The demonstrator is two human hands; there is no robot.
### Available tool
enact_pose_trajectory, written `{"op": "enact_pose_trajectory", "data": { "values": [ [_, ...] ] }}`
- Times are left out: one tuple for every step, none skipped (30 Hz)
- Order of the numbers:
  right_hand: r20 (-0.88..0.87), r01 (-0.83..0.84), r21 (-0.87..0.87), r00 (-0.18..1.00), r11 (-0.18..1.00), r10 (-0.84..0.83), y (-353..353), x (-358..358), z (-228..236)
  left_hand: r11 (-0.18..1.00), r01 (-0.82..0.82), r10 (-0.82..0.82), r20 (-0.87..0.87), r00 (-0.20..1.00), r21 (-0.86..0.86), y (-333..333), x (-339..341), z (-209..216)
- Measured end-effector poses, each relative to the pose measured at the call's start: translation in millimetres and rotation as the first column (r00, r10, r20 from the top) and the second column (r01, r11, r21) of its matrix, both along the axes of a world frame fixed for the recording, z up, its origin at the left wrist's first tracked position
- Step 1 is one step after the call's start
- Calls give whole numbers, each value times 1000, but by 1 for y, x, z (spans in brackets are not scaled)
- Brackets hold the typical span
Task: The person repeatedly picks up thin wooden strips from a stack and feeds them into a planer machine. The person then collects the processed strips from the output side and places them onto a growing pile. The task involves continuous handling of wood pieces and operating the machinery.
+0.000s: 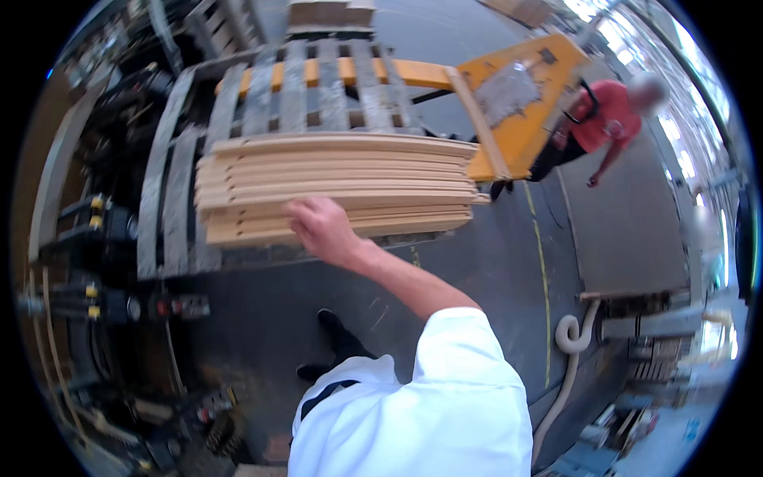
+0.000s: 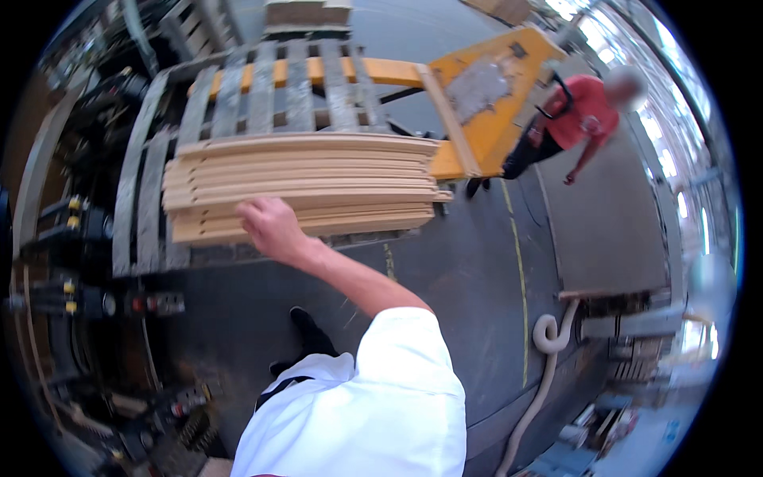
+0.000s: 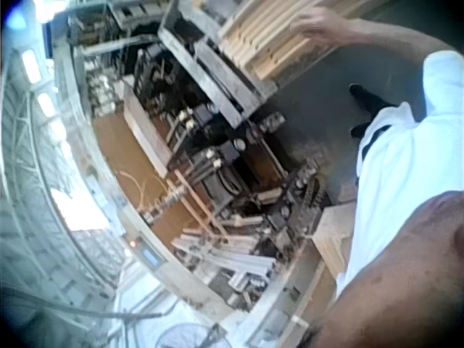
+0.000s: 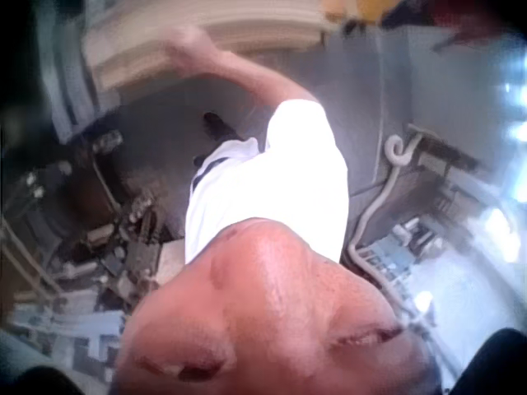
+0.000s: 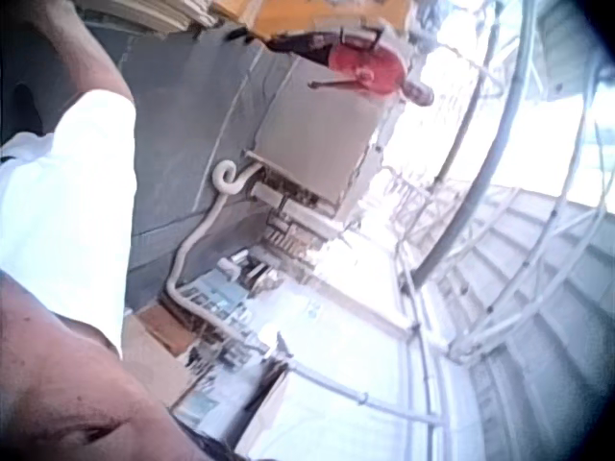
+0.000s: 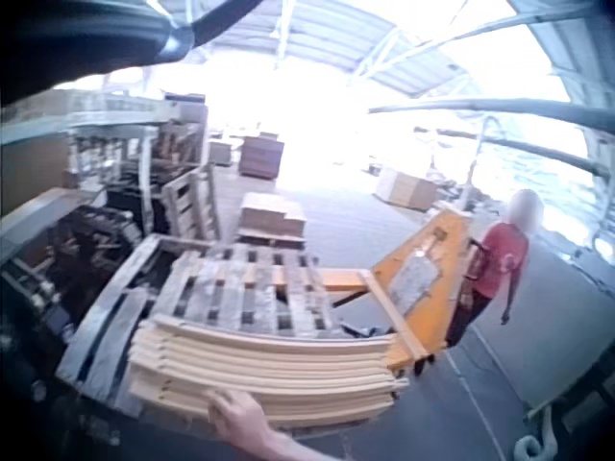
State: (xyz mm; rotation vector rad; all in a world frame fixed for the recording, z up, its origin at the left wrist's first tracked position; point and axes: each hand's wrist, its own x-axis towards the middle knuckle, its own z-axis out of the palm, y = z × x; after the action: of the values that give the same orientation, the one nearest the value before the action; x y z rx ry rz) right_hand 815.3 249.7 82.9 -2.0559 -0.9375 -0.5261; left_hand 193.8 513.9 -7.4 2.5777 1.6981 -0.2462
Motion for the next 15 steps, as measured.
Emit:
{"op": "enact_pose_trajectory", "data": {
  "values": [
    [59, 92, -35, 994, 995, -90, -13, 28, 6, 992, 97, -93, 57, 994, -79, 15, 27, 14],
    [118, 184, -63, 977, 981, -175, -28, 57, 10, 966, 210, -192, 129, 973, -153, 32, 61, 29],
    [190, 272, -125, 951, 954, -246, -42, 84, 15, 925, 313, -268, 215, 939, -216, 42, 99, 43],
    [260, 361, -184, 915, 914, -309, -58, 106, 17, 865, 425, -333, 329, 884, -268, 52, 142, 56],
    [292, 442, -253, 883, 861, -367, -72, 125, 12, 788, 538, -374, 460, 805, -300, 58, 192, 69],
    [330, 520, -315, 845, 794, -422, -88, 145, 5, 707, 629, -382, 574, 725, -323, 55, 241, 85],
    [363, 572, -374, 815, 730, -452, -94, 157, 4, 661, 679, -332, 686, 648, -321, 41, 291, 95],
    [258, 526, -443, 851, 726, -458, -101, 165, 3, 607, 732, -278, 780, 561, -311, 30, 342, 108],
    [144, 480, -510, 866, 714, -479, -117, 169, 2, 436, 799, -166, 835, 525, -415, -11, 397, 163],
    [22, 399, -564, 883, 723, -470, -116, 173, 1, 359, 875, -100, 919, 381, -324, -45, 424, 202],
    [-67, 344, -564, 887, 751, -457, -119, 176, 0, 210, 958, -133, 965, 228, -197, -61, 448, 234],
    [-90, 322, -565, 891, 760, -444, -122, 178, -5, 148, 989, -71, 997, 35, -24, -86, 465, 265],
    [-113, 297, -565, 897, 770, -428, -123, 182, -8, 7, 994, -20, 993, -113, 113, -101, 478, 300],
    [-143, 254, -559, 908, 790, -393, -116, 184, -10, -63, 961, 28, 963, -269, 270, -115, 485, 327],
    [-115, 246, -567, 921, 786, -371, -111, 184, -11, -94, 919, 71, 923, -378, 384, -119, 484, 342]
  ]
}}
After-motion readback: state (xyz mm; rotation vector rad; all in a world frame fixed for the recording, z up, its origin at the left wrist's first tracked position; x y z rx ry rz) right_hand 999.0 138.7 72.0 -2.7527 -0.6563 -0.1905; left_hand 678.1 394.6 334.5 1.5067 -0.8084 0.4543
